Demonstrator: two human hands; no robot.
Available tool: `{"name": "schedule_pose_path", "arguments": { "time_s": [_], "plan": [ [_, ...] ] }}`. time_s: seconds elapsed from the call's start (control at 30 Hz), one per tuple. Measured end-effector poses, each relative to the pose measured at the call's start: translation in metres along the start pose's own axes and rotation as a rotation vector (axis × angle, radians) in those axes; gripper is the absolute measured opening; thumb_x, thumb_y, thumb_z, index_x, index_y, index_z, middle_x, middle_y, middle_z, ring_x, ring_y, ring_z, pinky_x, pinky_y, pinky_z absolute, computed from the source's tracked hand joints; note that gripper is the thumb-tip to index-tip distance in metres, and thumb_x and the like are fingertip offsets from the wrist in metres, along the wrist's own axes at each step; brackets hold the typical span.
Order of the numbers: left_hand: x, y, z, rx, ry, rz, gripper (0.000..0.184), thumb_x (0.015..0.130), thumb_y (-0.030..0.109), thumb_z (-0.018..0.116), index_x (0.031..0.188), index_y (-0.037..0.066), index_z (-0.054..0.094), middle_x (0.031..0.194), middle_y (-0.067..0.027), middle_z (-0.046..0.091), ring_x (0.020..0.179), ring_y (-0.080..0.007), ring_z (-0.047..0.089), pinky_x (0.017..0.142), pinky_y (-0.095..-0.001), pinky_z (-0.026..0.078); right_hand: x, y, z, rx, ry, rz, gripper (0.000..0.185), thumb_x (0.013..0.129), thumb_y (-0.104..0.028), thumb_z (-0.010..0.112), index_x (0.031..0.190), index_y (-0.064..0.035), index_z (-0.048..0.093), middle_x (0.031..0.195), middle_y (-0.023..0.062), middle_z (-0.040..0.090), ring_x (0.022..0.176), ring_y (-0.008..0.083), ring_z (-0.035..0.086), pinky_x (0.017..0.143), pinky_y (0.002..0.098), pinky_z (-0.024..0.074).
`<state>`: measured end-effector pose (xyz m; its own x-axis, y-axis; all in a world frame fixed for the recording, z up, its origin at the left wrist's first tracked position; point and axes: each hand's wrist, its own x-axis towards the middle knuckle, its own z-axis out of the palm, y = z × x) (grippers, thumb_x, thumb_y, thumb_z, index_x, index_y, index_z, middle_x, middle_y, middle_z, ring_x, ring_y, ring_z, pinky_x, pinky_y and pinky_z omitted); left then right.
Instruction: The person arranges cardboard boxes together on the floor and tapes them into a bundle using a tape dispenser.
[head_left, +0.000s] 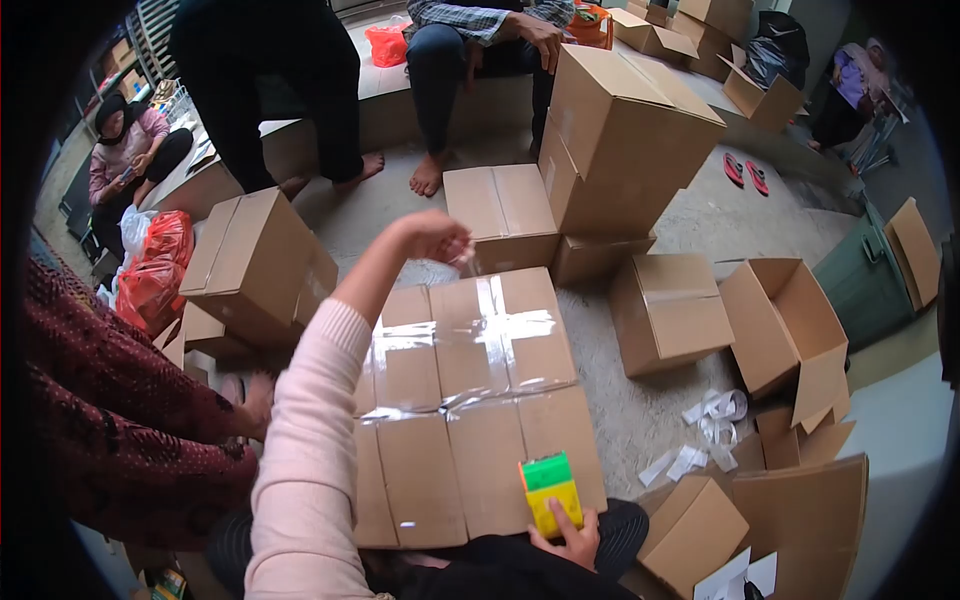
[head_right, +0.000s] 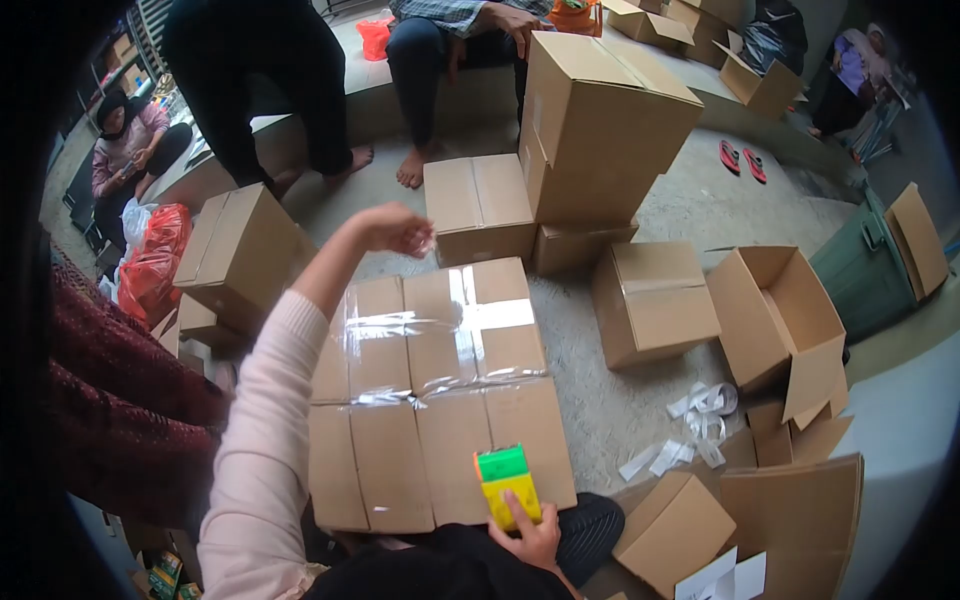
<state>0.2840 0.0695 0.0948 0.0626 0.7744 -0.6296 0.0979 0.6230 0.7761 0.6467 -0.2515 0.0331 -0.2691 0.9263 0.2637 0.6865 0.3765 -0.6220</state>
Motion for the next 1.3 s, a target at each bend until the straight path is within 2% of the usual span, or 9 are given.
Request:
{"name": "schedule_pose_path", "arguments": {
  "time_s": [0.17, 0.27, 0.37, 0.5, 0.83, 0.97, 1.1, 1.17, 1.3],
  "plan": [
    [0.103, 0.018, 0.001, 0.257, 0.054, 0.302, 0.012, 0.078, 0.008, 0.054, 0.085, 0.002, 0.062, 0.074, -0.0076, 0.061, 0.071, -0.0162, 0.06, 0.068, -0.0285, 0.049, 0.085, -0.017, 0.013, 0.223, 0.057, -0.107, 0.054, 0.058, -0.015, 0.081, 0.108, -0.0149, 0.062, 0.085, 0.0091, 0.052, 0.072, 0.0223, 0.056, 0.063, 0.03, 0.0496],
    [0.169, -0.023, 0.007, 1.08, 0.514, 0.403, 0.016, 0.071, 0.003, 0.055, 0.086, 0.001, 0.061, 0.08, -0.0153, 0.064, 0.075, -0.0226, 0.06, 0.071, -0.0312, 0.047, 0.114, -0.022, 0.027, 0.544, 0.023, 0.23, 0.05, 0.063, -0.014, 0.078, 0.111, -0.0165, 0.061, 0.087, 0.0086, 0.05, 0.078, 0.0208, 0.057, 0.067, 0.0292, 0.0491],
    [0.175, -0.052, 0.023, 0.647, 0.416, 0.514, 0.017, 0.071, 0.005, 0.055, 0.087, 0.0, 0.06, 0.081, -0.0167, 0.063, 0.077, -0.0269, 0.061, 0.071, -0.0327, 0.047, 0.112, -0.021, 0.027, 0.533, -0.067, 0.184, 0.05, 0.068, -0.01, 0.074, 0.115, -0.0138, 0.057, 0.094, 0.0098, 0.047, 0.078, 0.0165, 0.053, 0.067, 0.0269, 0.0462],
    [0.161, -0.061, 0.026, 0.98, 0.602, 0.758, 0.014, 0.075, 0.005, 0.051, 0.085, 0.0, 0.059, 0.085, -0.0171, 0.061, 0.081, -0.0327, 0.057, 0.074, -0.0368, 0.046, 0.12, -0.022, 0.017, 0.513, -0.12, 0.191, 0.049, 0.068, -0.011, 0.074, 0.113, -0.0163, 0.057, 0.092, 0.011, 0.047, 0.077, 0.0199, 0.053, 0.065, 0.0287, 0.0459],
    [0.166, -0.091, 0.023, 0.676, 0.251, 0.433, 0.014, 0.077, 0.005, 0.058, 0.091, 0.002, 0.06, 0.079, -0.0107, 0.063, 0.075, -0.018, 0.059, 0.07, -0.0281, 0.046, 0.107, -0.013, 0.032, 0.548, -0.047, 0.066, 0.045, 0.065, -0.018, 0.076, 0.107, -0.0258, 0.062, 0.091, 0.0053, 0.048, 0.072, 0.0191, 0.058, 0.064, 0.0298, 0.05],
    [0.151, -0.096, 0.03, 0.442, 0.509, 0.682, 0.013, 0.077, 0.002, 0.058, 0.089, 0.002, 0.061, 0.079, -0.0109, 0.063, 0.073, -0.0171, 0.06, 0.069, -0.027, 0.047, 0.11, -0.012, 0.023, 0.61, -0.03, 0.067, 0.042, 0.064, -0.018, 0.076, 0.104, -0.026, 0.064, 0.09, 0.0039, 0.048, 0.068, 0.0176, 0.058, 0.061, 0.0283, 0.0504],
    [0.145, -0.089, 0.034, 0.705, 0.585, 0.757, 0.013, 0.077, 0.001, 0.056, 0.089, 0.002, 0.061, 0.083, -0.0124, 0.063, 0.076, -0.0206, 0.062, 0.069, -0.0289, 0.048, 0.115, -0.008, 0.015, 0.61, -0.048, 0.098, 0.043, 0.063, -0.019, 0.077, 0.103, -0.0258, 0.064, 0.086, 0.0031, 0.046, 0.067, 0.0171, 0.058, 0.06, 0.0272, 0.0512],
    [0.145, -0.074, 0.033, 0.653, 1.057, 1.029, 0.013, 0.077, 0.001, 0.055, 0.089, 0.002, 0.061, 0.083, -0.0121, 0.063, 0.074, -0.0205, 0.062, 0.067, -0.0292, 0.048, 0.117, -0.005, 0.018, 0.668, -0.01, 0.078, 0.043, 0.063, -0.019, 0.077, 0.103, -0.0263, 0.064, 0.085, 0.003, 0.046, 0.066, 0.0167, 0.058, 0.059, 0.0272, 0.0513],
    [0.137, -0.03, 0.018, 0.731, 0.565, 0.744, 0.013, 0.076, 0.001, 0.054, 0.087, 0.003, 0.062, 0.077, -0.0114, 0.063, 0.069, -0.0173, 0.06, 0.064, -0.0283, 0.047, 0.114, 0.0, 0.018, 0.589, -0.075, 0.126, 0.044, 0.063, -0.019, 0.077, 0.103, -0.027, 0.064, 0.084, 0.0029, 0.045, 0.065, 0.0158, 0.058, 0.058, 0.0267, 0.0518]
  ]
}}
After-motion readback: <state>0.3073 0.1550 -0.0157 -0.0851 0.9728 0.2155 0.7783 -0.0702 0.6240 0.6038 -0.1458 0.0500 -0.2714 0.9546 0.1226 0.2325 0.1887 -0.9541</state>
